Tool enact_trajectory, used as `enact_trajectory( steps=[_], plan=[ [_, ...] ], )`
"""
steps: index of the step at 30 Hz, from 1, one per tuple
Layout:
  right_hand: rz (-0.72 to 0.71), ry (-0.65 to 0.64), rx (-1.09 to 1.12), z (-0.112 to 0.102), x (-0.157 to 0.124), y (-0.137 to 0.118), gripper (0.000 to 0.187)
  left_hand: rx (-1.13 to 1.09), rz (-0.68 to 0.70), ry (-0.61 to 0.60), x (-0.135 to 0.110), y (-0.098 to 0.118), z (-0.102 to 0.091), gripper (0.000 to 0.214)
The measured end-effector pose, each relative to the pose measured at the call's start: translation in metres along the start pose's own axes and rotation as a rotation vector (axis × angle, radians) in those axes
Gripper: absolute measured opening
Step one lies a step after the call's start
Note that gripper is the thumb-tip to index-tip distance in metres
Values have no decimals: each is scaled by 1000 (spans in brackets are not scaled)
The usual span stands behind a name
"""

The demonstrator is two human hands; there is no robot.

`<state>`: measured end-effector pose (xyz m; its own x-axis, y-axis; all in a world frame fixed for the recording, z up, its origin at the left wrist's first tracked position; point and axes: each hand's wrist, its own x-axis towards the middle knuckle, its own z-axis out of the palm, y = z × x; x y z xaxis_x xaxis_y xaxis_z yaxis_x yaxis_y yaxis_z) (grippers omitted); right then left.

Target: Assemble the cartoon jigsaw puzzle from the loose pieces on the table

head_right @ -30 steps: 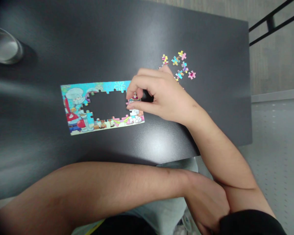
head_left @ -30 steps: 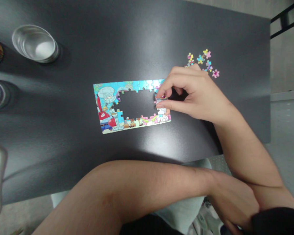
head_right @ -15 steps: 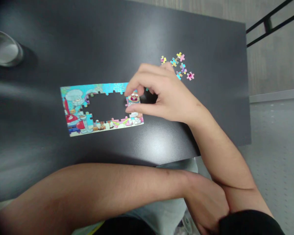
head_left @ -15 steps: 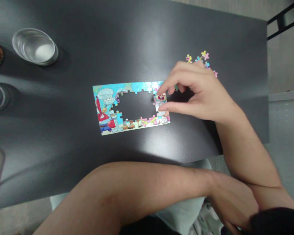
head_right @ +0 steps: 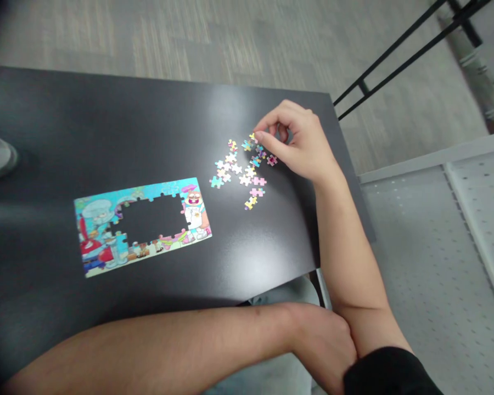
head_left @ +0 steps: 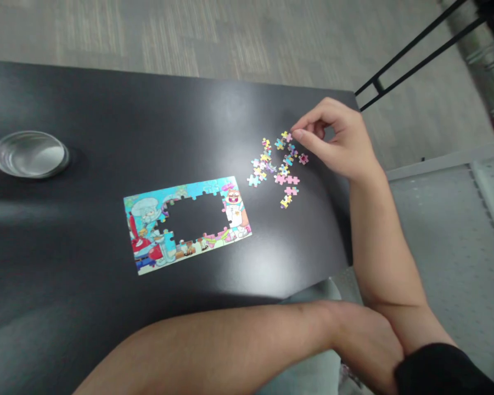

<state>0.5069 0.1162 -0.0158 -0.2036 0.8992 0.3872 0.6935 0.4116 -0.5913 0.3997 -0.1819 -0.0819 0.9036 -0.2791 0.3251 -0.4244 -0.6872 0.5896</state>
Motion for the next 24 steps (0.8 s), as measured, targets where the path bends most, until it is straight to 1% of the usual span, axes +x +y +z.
enact_trajectory(
  steps=[1,2,3,4,8,10,14,18,24],
  plan=[
    [22,-22,-9,-4,0,2,52,-29,143,-27,0,-2,4,31],
    [35,-36,-13,-8,-1,3,48,-56,254,-49,-1,-3,8,38],
    [41,-44,-17,-10,-1,5,42,-79,323,-64,-2,-5,10,41],
    [40,-52,-24,-12,-1,6,37,-96,348,-74,-3,-8,12,41],
    [4,-103,-111,-9,-2,14,16,-164,344,-105,-3,-15,9,40],
    [-9,-124,-161,-4,-2,18,11,-171,328,-117,-1,-16,7,37],
    [6,-134,-221,1,-4,23,15,-181,326,-182,6,-14,5,38],
    [-3,-130,-191,2,-4,24,20,-154,308,-235,10,-11,6,39],
    [0,-112,-100,-2,-3,19,14,-89,354,-215,9,-9,0,34]
  ],
)
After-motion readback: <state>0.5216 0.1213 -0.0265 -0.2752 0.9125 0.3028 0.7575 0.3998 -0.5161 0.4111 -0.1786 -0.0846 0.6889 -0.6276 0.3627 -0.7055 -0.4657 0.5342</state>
